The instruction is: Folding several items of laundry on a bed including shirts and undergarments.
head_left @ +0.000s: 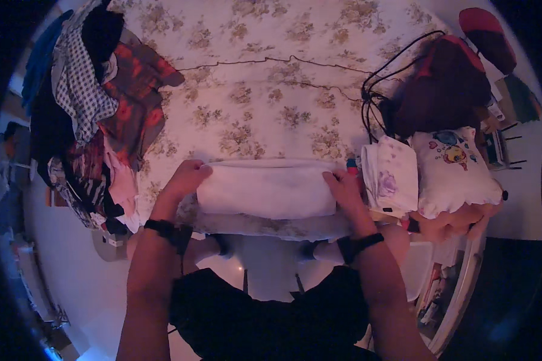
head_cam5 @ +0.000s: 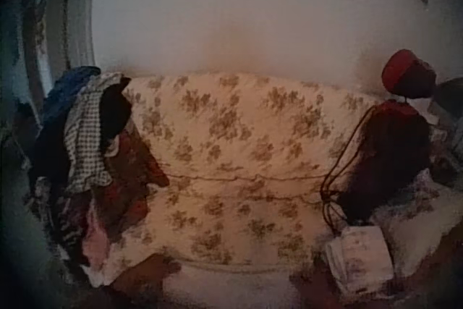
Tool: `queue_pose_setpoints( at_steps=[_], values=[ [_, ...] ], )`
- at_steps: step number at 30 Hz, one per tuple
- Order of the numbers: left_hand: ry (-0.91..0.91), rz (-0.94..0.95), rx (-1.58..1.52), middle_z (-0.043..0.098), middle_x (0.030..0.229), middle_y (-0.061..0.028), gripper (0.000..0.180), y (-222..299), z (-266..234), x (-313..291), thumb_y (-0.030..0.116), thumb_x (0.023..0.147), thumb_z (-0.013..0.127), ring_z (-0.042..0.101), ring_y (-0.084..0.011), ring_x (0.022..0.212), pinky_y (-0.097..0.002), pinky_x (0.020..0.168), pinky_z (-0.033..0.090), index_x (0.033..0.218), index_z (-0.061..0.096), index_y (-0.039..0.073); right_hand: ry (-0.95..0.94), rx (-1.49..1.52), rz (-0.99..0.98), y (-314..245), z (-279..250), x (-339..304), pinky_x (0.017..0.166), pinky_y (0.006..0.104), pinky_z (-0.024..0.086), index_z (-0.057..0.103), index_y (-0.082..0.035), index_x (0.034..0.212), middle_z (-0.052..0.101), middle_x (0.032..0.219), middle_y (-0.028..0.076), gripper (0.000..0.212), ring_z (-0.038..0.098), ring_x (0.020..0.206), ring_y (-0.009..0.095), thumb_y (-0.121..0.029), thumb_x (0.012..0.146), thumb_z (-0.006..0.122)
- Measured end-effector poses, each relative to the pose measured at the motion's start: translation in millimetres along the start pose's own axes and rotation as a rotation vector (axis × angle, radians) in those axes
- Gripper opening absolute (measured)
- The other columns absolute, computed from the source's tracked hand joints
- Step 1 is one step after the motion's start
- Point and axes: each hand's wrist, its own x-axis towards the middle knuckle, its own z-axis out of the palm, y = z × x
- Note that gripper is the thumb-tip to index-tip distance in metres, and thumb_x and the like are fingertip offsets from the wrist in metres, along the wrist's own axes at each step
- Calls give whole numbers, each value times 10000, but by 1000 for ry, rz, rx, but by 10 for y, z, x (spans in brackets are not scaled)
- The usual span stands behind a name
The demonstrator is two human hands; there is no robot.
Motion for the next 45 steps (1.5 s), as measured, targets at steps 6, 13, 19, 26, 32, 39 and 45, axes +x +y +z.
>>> queue_pose_setpoints(
  at_steps=[6,13,19,26,32,39,45],
  values=[
    [127,59,185,731,824,-167,352,-70,21,39,305,910,664,690,-244,766,-403,726,530,939,715,-42,206,-51,-89,-180,41,-45,679,345,512,722,22,941,699,767,116,363,656,719,183,-340,951,701],
    [380,34,398,743,952,-232,402,-89,328,-42,390,901,710,716,-414,933,-467,853,553,966,697,-7,205,-220,30,-184,108,-41,810,456,562,714,-11,1112,746,966,221,454,727,890,385,-421,919,710],
    [290,-107,457,693,1119,-311,553,-82,478,-31,437,940,651,670,-469,1077,-503,949,520,1112,666,-89,222,-278,44,-43,164,30,889,476,544,653,-18,1230,704,1143,267,527,689,1054,413,-431,912,729],
    [510,109,266,699,1086,-319,533,216,498,-111,427,1022,576,672,-472,1072,-519,944,521,1268,634,-43,371,-38,-109,-464,79,-70,810,481,533,631,13,1137,700,973,272,417,698,916,416,-373,982,661],
    [409,18,506,707,1043,-312,519,-133,577,8,444,1050,506,684,-488,1018,-550,893,543,1296,627,3,292,-265,27,-101,238,49,805,538,537,623,-19,1129,717,975,260,392,697,913,463,-392,1009,619],
    [426,-113,583,722,1072,-284,623,-24,600,-38,547,1015,504,685,-476,1045,-553,929,534,1275,640,-2,213,-299,116,-103,198,16,853,530,554,615,-19,1281,708,1042,298,463,699,972,475,-403,1025,587],
    [320,-164,329,748,1008,-244,614,52,443,-115,533,919,675,727,-403,997,-480,894,559,1158,707,-32,387,-339,-9,-196,193,-191,977,500,506,616,-18,1265,638,1210,295,438,627,1144,449,-329,959,659]
  ],
)
